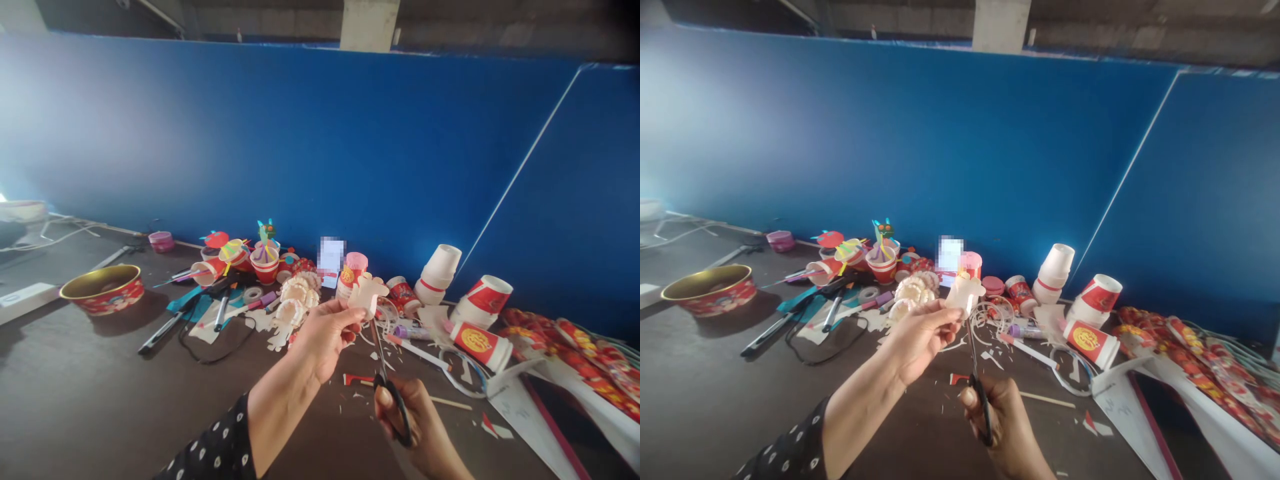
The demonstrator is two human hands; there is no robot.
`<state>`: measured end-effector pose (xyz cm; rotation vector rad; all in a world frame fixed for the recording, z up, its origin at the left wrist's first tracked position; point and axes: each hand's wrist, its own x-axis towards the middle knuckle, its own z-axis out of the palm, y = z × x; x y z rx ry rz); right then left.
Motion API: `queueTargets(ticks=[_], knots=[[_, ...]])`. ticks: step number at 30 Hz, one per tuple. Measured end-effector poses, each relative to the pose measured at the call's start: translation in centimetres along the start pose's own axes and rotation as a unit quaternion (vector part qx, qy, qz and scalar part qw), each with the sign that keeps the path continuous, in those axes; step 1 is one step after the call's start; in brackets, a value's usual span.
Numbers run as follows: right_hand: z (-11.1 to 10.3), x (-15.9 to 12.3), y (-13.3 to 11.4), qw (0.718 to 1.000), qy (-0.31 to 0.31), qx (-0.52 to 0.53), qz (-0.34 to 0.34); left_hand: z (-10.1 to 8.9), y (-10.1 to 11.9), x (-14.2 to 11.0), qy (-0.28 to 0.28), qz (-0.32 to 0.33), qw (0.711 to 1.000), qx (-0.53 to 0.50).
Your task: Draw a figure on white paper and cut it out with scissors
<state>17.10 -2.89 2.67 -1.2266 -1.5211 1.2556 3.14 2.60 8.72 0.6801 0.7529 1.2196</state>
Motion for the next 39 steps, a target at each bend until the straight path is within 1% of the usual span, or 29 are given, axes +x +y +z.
queueTargets(ticks=[4, 9, 13, 17, 21, 24, 27, 32, 36, 39], knots=[[0.2, -0.1, -0.1, 1.0, 0.016, 0.003, 0.006, 0.3, -0.3, -0.2, 0.007, -0.017, 0.999, -0.033], [0.1, 0.0, 0.0, 1.0, 0.003, 0.003, -0.013, 0.2, -0.5, -0.3, 0.0, -0.034, 0.998, -0.051], [-0.1, 0.0, 0.1, 1.0, 0.002, 0.017, -0.019, 0.2, -0.6, -0.3, 0.005, -0.041, 0.997, -0.057], [0.2, -0.1, -0.1, 1.0, 0.01, 0.028, -0.007, 0.5, -0.6, -0.5, 0.011, -0.047, 0.997, -0.059], [0.6, 0.0, -0.4, 0.999, 0.02, 0.025, 0.014, 0.6, -0.7, -0.7, 0.009, -0.037, 0.997, -0.061], [0.5, -0.1, -0.4, 1.0, 0.015, 0.011, 0.01, 0.6, -0.8, -0.7, 0.008, -0.036, 0.997, -0.064], [0.2, -0.1, -0.2, 1.0, 0.005, 0.005, -0.005, 0.4, -0.7, -0.4, 0.006, -0.025, 0.999, -0.041], [-0.3, 0.0, 0.5, 1.0, -0.014, 0.026, -0.01, 0.0, -0.4, -0.1, 0.009, 0.033, 0.999, 0.031], [-0.3, 0.2, 0.9, 0.997, -0.026, 0.072, -0.022, -0.1, -0.3, -0.1, 0.008, 0.045, 0.997, 0.055], [-0.3, 0.2, 1.1, 0.993, -0.026, 0.109, -0.03, 0.1, -0.5, -0.2, -0.002, 0.035, 0.997, 0.073]])
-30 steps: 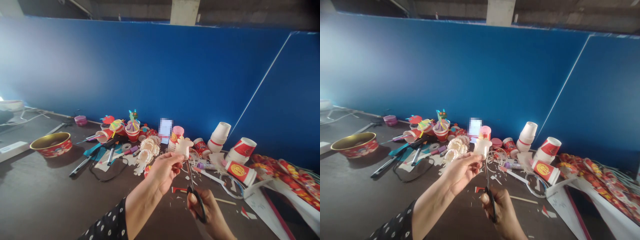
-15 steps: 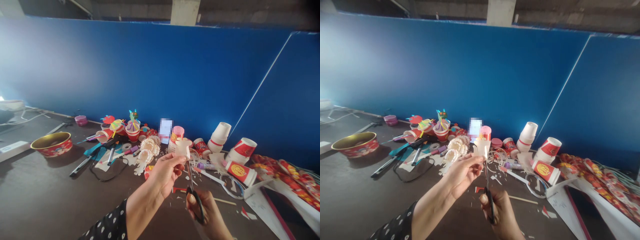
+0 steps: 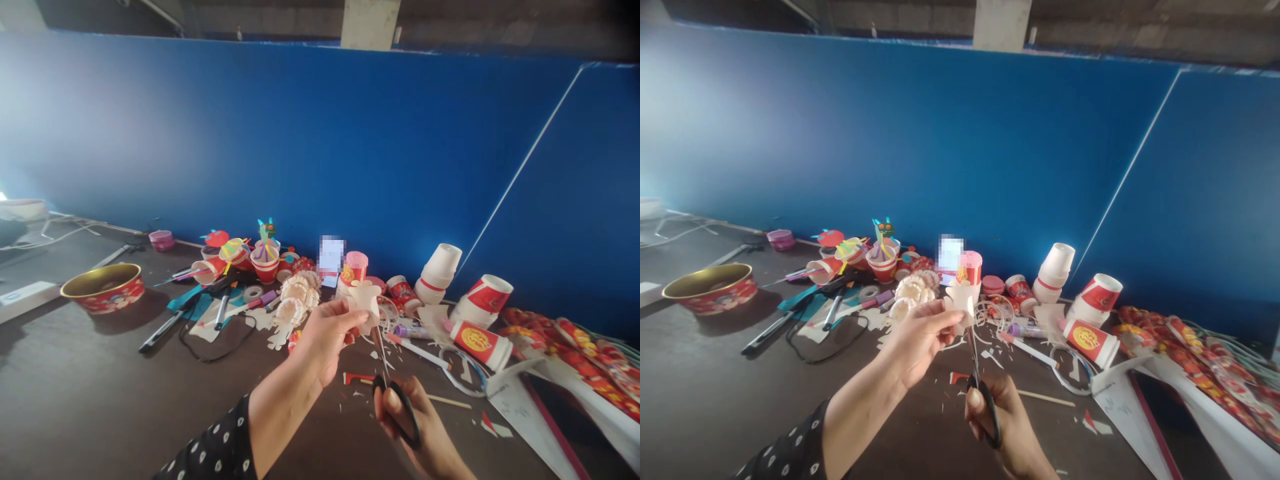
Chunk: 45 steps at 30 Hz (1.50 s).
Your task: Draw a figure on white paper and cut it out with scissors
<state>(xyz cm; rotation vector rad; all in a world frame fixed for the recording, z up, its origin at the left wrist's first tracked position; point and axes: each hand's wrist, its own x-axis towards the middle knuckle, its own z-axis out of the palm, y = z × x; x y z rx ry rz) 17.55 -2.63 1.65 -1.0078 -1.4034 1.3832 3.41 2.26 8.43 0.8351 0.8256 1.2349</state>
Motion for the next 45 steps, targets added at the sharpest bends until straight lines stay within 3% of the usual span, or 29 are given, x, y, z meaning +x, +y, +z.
queueTargets(ticks=[7, 22, 30, 37, 45], knots=[[-0.2, -0.1, 0.1, 1.0, 0.015, 0.004, -0.001, 0.3, -0.4, -0.2, -0.016, -0.013, 1.0, 0.016], [0.6, -0.1, -0.3, 0.997, 0.038, -0.069, -0.003, 0.7, -0.7, -0.7, 0.019, -0.057, 0.997, -0.047], [0.4, 0.4, 0.1, 0.999, 0.036, -0.037, -0.018, 0.6, -0.5, -0.6, 0.029, -0.033, 0.999, 0.0], [0.4, 0.4, 0.1, 0.994, 0.097, -0.026, -0.049, 0.5, -0.4, -0.4, 0.045, 0.005, 0.998, 0.041], [-0.8, 0.9, 0.8, 0.979, 0.181, -0.026, -0.087, 0.8, -1.3, -0.5, -0.001, 0.01, 0.995, 0.102]])
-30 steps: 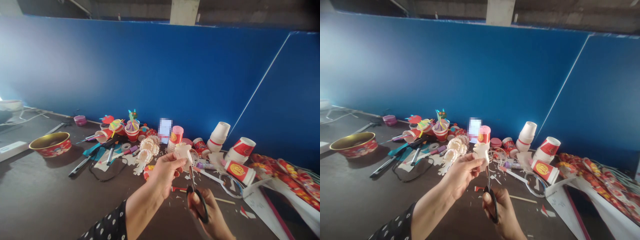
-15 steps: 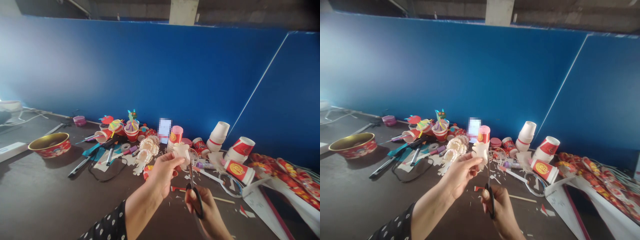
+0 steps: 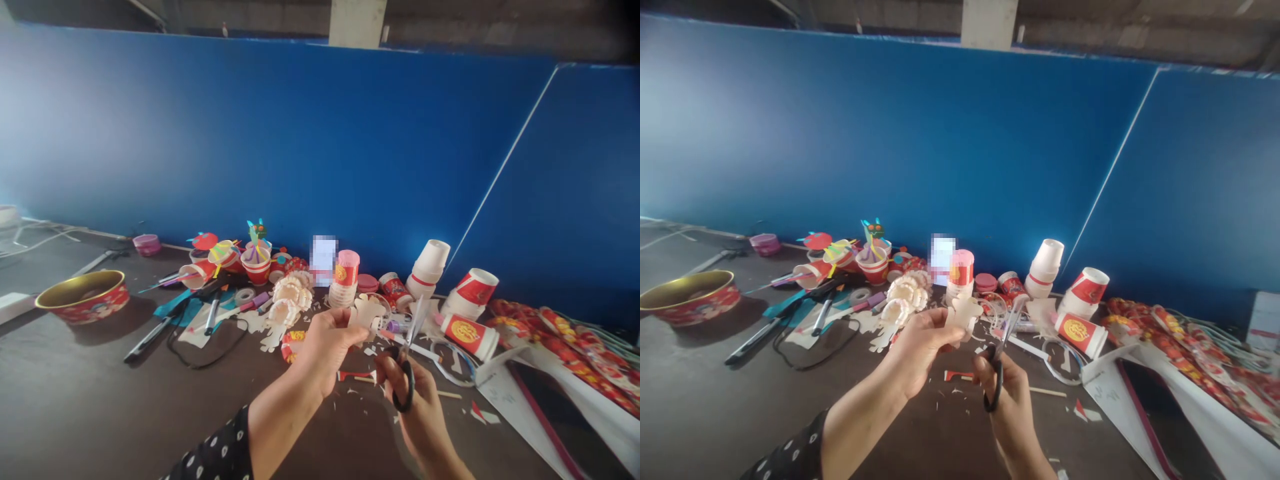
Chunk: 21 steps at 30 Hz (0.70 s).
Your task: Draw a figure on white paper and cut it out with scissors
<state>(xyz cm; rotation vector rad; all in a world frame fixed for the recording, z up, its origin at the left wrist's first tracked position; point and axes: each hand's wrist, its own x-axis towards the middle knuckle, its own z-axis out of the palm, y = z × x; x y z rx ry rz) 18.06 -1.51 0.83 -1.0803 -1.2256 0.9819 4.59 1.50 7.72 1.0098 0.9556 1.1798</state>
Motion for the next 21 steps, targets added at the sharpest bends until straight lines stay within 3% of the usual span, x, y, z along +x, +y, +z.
queueTargets(ticks=[8, 15, 21], knots=[[0.0, 0.0, 0.7, 0.997, 0.021, 0.06, 0.038, 0.0, -0.1, -0.1, -0.049, -0.013, 0.999, -0.002], [0.8, -0.9, -1.2, 0.984, -0.114, 0.074, 0.117, -1.1, 1.2, 0.6, -0.046, -0.012, 0.998, -0.046], [0.6, -1.6, -0.8, 0.975, -0.149, 0.104, 0.127, -1.5, 1.2, 1.0, -0.041, -0.017, 0.998, -0.047]])
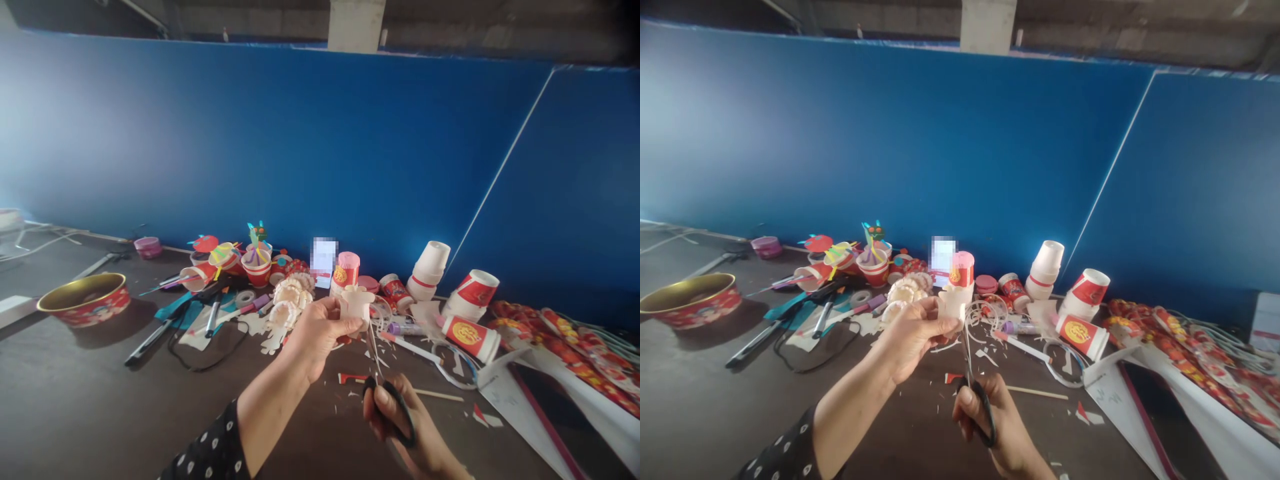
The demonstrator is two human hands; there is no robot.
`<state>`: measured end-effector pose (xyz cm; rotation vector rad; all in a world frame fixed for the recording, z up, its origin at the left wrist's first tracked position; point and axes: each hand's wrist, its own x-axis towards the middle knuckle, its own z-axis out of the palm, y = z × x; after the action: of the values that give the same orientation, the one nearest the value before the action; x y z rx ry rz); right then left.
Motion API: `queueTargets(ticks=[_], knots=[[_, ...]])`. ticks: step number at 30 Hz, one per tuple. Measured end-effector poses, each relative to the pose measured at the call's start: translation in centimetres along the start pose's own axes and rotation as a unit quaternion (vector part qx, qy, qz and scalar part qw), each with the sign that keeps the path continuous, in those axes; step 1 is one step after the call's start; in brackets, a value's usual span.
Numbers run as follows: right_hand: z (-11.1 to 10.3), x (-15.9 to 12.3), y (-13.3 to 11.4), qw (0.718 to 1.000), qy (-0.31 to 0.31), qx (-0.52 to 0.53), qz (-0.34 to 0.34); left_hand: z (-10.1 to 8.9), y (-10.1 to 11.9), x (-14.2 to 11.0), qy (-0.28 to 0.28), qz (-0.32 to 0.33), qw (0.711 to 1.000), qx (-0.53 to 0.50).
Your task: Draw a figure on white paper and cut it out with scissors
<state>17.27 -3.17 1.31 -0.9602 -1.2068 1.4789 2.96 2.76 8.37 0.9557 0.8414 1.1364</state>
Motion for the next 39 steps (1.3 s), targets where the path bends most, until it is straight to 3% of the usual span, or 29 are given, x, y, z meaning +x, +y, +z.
queueTargets(ticks=[19, 32, 36, 39], knots=[[0.1, 0.0, 0.6, 1.0, -0.012, -0.025, -0.012, 0.3, -0.7, 0.0, 0.013, 0.001, 1.0, -0.018], [0.8, 0.0, 0.3, 0.998, 0.021, -0.048, -0.017, 0.6, -0.7, -0.2, 0.029, -0.057, 0.994, -0.086], [0.6, 0.3, 0.6, 0.999, 0.021, -0.04, -0.021, 0.5, -0.4, -0.4, 0.031, -0.05, 0.996, -0.064], [0.5, 0.6, 0.5, 0.997, 0.061, -0.026, -0.033, 0.6, -0.3, -0.5, 0.023, -0.038, 0.998, -0.054]])
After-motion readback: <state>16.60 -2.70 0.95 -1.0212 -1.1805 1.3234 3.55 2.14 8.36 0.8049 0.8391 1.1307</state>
